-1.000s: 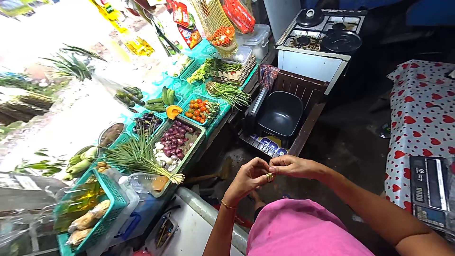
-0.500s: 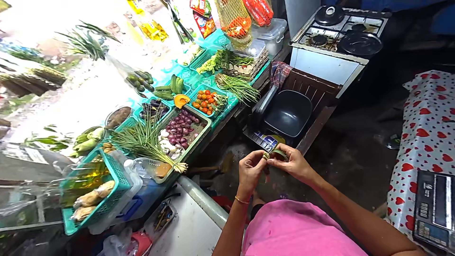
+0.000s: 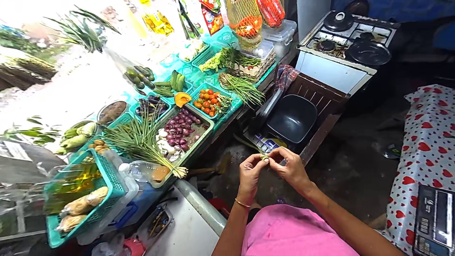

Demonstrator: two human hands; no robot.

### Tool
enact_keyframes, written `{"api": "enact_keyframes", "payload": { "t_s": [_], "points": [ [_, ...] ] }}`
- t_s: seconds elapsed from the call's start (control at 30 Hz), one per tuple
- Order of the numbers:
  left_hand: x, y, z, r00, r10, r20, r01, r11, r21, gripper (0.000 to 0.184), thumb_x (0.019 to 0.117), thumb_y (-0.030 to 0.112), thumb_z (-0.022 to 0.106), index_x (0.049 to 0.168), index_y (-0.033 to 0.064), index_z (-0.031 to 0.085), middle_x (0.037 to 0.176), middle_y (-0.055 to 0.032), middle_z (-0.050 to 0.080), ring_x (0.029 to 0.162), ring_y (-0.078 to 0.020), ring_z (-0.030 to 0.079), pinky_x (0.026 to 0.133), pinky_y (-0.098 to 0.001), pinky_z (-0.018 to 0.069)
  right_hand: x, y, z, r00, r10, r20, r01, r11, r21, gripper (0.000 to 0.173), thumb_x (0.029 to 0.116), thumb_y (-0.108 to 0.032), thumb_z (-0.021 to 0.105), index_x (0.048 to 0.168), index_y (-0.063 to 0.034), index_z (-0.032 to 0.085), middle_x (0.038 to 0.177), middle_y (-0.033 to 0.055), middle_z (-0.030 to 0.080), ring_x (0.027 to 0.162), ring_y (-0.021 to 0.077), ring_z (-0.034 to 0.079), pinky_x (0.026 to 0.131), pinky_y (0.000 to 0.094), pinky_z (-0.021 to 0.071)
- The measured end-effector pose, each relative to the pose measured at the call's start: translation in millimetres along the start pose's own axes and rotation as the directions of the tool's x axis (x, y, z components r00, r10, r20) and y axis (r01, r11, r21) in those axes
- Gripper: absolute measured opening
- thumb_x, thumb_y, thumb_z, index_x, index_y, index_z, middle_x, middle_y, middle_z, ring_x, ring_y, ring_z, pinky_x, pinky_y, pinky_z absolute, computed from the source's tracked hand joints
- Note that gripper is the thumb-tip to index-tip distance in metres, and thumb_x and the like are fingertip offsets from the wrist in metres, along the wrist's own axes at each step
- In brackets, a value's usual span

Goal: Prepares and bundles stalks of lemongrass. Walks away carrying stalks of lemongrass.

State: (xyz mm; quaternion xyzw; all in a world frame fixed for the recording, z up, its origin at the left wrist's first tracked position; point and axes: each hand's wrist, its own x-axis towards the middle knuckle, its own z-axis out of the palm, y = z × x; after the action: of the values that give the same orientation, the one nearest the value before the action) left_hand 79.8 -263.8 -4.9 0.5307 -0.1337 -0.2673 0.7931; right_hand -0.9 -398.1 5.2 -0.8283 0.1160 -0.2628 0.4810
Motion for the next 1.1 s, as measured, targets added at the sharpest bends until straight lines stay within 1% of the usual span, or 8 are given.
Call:
{"api": "enact_keyframes", "payload": {
  "t_s": [0.1, 0.23, 0.5, 0.63, 0.77, 0.9, 1.0, 1.1],
  "points": [
    [11, 3, -8, 0.995, -0.066, -0.075, 0.061, 0.995, -0.077, 0.014, 0.0946, -0.003, 0.065, 0.106, -0.0087, 0.070, 0.100, -0.0164, 0.073, 0.090, -0.0197, 0.071, 0.086, -0.0344, 0.0604, 15, 2, 15, 0.998, -0.065, -0.010, 0.065, 0.998, -0.020, 0.014, 0.0952, -0.012, 0.067, 0.100, -0.0018, 0.074, 0.095, 0.0077, 0.073, 0.085, 0.0083, 0.070, 0.079, 0.0211, 0.0585],
    [32, 4, -24, 0.972, 0.169, -0.162, -0.150, 0.981, 0.122, 0.015, 0.0935, -0.003, 0.067, 0.107, -0.0083, 0.072, 0.102, -0.0156, 0.075, 0.094, -0.0190, 0.073, 0.089, -0.0319, 0.0603, 39, 5, 39, 0.997, -0.069, 0.032, 0.067, 0.996, 0.063, 0.015, 0.0956, -0.012, 0.069, 0.103, -0.0018, 0.076, 0.103, 0.0078, 0.074, 0.091, 0.0085, 0.072, 0.084, 0.0222, 0.0608],
    [66, 26, -70, 0.923, 0.320, -0.213, -0.251, 0.921, 0.297, 0.015, 0.0924, -0.002, 0.070, 0.106, -0.0073, 0.072, 0.101, -0.0141, 0.075, 0.093, -0.0168, 0.074, 0.088, -0.0294, 0.0612, 91, -6, 104, 0.998, -0.046, -0.033, 0.038, 0.980, -0.194, 0.014, 0.0883, -0.024, 0.072, 0.089, -0.0105, 0.075, 0.088, 0.0020, 0.072, 0.082, 0.0112, 0.068, 0.072, 0.0282, 0.0566],
    [84, 42, -95, 0.977, 0.089, -0.196, -0.076, 0.995, 0.069, 0.015, 0.1059, 0.007, 0.050, 0.114, -0.0031, 0.058, 0.095, -0.0090, 0.067, 0.085, -0.0141, 0.067, 0.078, -0.0300, 0.0593, 113, -13, 141, 0.957, -0.289, -0.011, 0.268, 0.901, -0.340, 0.008, 0.0860, -0.016, 0.072, 0.085, -0.0082, 0.071, 0.082, 0.0060, 0.068, 0.079, 0.0192, 0.067, 0.064, 0.0323, 0.0549],
    [89, 70, -116, 0.948, -0.296, -0.113, 0.273, 0.944, -0.184, 0.030, 0.1136, 0.033, 0.027, 0.125, 0.0117, 0.045, 0.092, -0.0085, 0.066, 0.076, -0.0187, 0.069, 0.063, -0.0341, 0.0604, 136, -12, 159, 0.879, -0.454, 0.146, 0.472, 0.871, -0.135, 0.006, 0.0898, -0.011, 0.069, 0.092, -0.0066, 0.072, 0.091, 0.0090, 0.070, 0.088, 0.0214, 0.066, 0.076, 0.0324, 0.0556],
    [89, 89, -143, 0.870, -0.492, -0.015, 0.472, 0.842, -0.262, 0.064, 0.1077, 0.059, 0.017, 0.110, 0.0123, 0.061, 0.071, -0.0043, 0.059, 0.049, -0.0124, 0.050, 0.041, -0.0248, 0.0423, 158, -13, 174, 0.844, -0.420, 0.333, 0.372, 0.906, 0.200, 0.009, 0.0878, -0.011, 0.070, 0.094, -0.0054, 0.075, 0.094, 0.0096, 0.069, 0.094, 0.0169, 0.063, 0.084, 0.0290, 0.0525],
    [92, 96, -161, 0.847, -0.529, 0.049, 0.523, 0.815, -0.249, 0.068, 0.1048, 0.065, 0.015, 0.100, 0.0139, 0.061, 0.065, -0.0007, 0.054, 0.045, -0.0092, 0.044, 0.039, -0.0219, 0.0372, 174, -16, 182, 0.753, -0.404, 0.519, 0.296, 0.913, 0.281, 0.013, 0.0892, -0.013, 0.070, 0.096, -0.0034, 0.074, 0.095, 0.0110, 0.067, 0.096, 0.0169, 0.062, 0.089, 0.0288, 0.0499],
    [97, 96, -172, 0.827, -0.562, -0.009, 0.542, 0.802, -0.253, 0.064, 0.1062, 0.062, 0.020, 0.095, 0.0134, 0.060, 0.062, 0.0008, 0.050, 0.043, -0.0083, 0.041, 0.038, -0.0213, 0.0352, 188, -14, 191, 0.664, -0.375, 0.647, 0.249, 0.927, 0.281, 0.015, 0.0906, -0.016, 0.070, 0.098, -0.0038, 0.074, 0.095, 0.0109, 0.064, 0.096, 0.0171, 0.060, 0.089, 0.0292, 0.0483]
  ]
}}
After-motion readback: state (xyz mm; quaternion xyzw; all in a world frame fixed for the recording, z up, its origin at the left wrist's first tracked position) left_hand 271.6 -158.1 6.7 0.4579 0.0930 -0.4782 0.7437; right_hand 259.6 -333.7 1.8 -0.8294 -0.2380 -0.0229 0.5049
